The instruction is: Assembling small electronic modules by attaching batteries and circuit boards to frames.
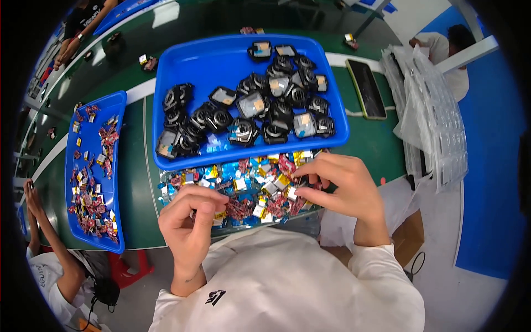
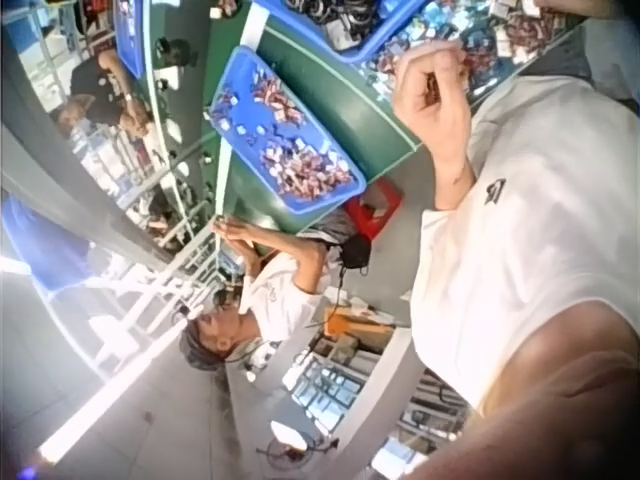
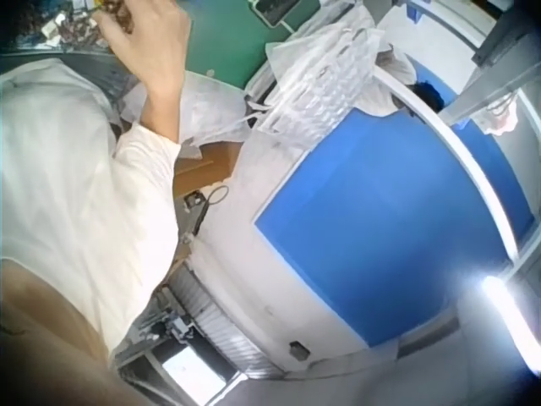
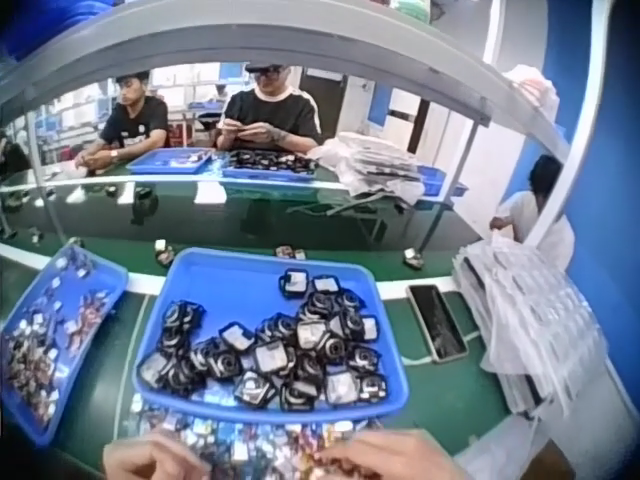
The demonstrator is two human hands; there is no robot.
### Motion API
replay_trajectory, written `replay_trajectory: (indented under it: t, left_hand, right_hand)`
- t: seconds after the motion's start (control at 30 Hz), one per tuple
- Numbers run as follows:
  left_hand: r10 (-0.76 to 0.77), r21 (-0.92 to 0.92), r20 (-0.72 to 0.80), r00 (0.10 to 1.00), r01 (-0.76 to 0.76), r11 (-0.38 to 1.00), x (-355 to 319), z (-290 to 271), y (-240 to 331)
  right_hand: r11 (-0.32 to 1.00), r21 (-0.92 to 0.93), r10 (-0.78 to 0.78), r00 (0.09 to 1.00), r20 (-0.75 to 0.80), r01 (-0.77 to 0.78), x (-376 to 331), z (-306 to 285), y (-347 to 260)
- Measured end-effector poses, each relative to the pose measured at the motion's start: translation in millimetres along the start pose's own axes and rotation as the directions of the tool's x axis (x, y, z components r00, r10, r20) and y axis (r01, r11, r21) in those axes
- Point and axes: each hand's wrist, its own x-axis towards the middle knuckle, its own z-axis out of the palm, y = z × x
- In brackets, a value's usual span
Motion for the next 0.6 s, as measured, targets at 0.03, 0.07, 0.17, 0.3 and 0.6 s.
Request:
replay_trajectory:
  t: [0.03,0.07,0.17,0.3,0.6]
  left_hand:
    - [0.026,0.038,-0.004,1.0,-0.026,0.999,0,-1,0]
    - [0.018,0.034,-0.033,0.999,-0.017,0.999,-1,-1,0]
    - [0.035,0.035,-0.03,0.999,-0.034,0.999,-3,-3,-3]
    - [0.089,0.042,-0.039,0.995,-0.087,0.995,-5,2,-2]
    - [0.091,0.064,0.025,0.996,-0.093,0.994,1,11,4]
  right_hand:
    - [0.989,0.135,0.058,0.995,0.077,-0.068,-8,-2,-3]
    - [0.954,0.261,0.105,0.982,0.159,-0.145,-17,-4,-4]
    - [0.863,0.466,-0.035,0.896,0.443,-0.196,-44,-8,-1]
    - [0.825,0.281,0.216,0.733,0.645,-0.49,-90,31,23]
    - [0.647,-0.065,0.751,0.621,0.223,-0.759,-184,147,101]
